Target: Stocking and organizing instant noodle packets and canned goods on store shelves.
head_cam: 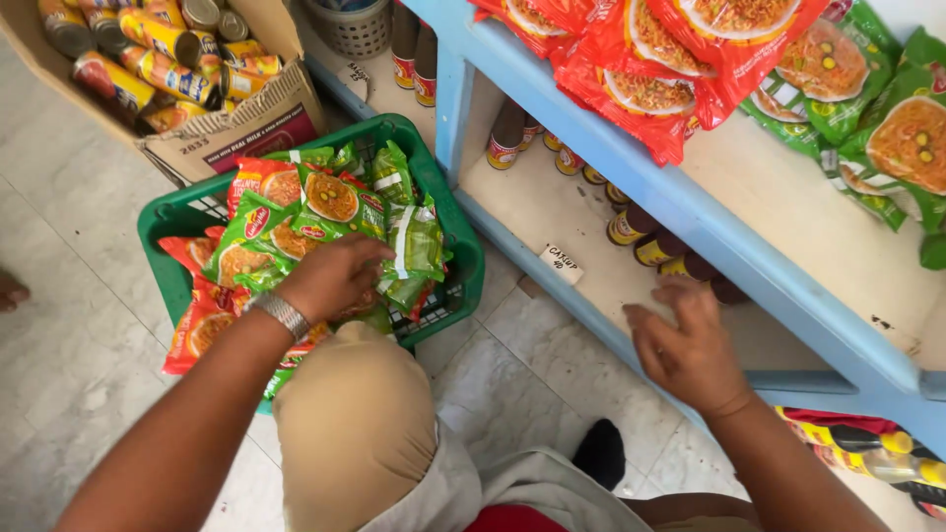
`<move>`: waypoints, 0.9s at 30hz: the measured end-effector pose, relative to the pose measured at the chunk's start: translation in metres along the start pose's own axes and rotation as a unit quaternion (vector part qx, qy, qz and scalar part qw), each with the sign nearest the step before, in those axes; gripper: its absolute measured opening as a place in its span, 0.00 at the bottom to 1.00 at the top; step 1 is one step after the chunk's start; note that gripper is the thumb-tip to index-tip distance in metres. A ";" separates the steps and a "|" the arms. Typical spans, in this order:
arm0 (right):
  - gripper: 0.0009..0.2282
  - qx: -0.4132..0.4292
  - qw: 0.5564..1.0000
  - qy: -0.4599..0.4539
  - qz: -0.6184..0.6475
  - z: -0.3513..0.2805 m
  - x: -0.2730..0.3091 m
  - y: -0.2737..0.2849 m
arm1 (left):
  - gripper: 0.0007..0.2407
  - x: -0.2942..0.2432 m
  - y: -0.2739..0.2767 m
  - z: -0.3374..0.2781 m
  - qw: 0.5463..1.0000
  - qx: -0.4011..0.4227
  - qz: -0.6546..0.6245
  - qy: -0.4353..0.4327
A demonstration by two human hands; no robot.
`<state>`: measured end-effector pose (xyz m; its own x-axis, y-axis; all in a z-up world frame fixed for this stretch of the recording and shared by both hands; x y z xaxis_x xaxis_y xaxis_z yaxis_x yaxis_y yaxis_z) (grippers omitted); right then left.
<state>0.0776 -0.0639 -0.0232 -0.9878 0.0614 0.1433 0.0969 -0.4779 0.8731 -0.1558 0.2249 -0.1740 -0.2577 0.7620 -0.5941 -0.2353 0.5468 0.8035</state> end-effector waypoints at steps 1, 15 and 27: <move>0.10 -0.001 1.000 -0.001 0.002 0.002 0.007 -0.003 | 0.13 0.001 -0.007 0.002 1.000 0.001 0.001 0.001; 0.12 0.209 0.933 -0.148 0.254 -0.010 0.068 -0.126 | 0.22 0.011 -0.084 0.046 0.943 0.015 0.324 -0.078; 0.13 0.361 0.878 -0.211 0.231 -0.056 0.059 -0.149 | 0.17 0.035 -0.049 0.045 0.979 -0.132 0.155 -0.008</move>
<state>-0.0021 -0.0385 -0.1709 -0.7046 0.3990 0.5868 0.6780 0.1346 0.7226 -0.1111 0.2406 -0.2321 -0.3400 0.8838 -0.3214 -0.3822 0.1824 0.9059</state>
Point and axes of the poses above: each hand's wrist, its own z-axis towards the middle knuckle, its own y-axis out of the back of the hand, x = y × z, the point moved 10 cm from there along z, towards the middle knuckle, and after that the axes turned 8 degrees about -y, right-handed, at the moved point
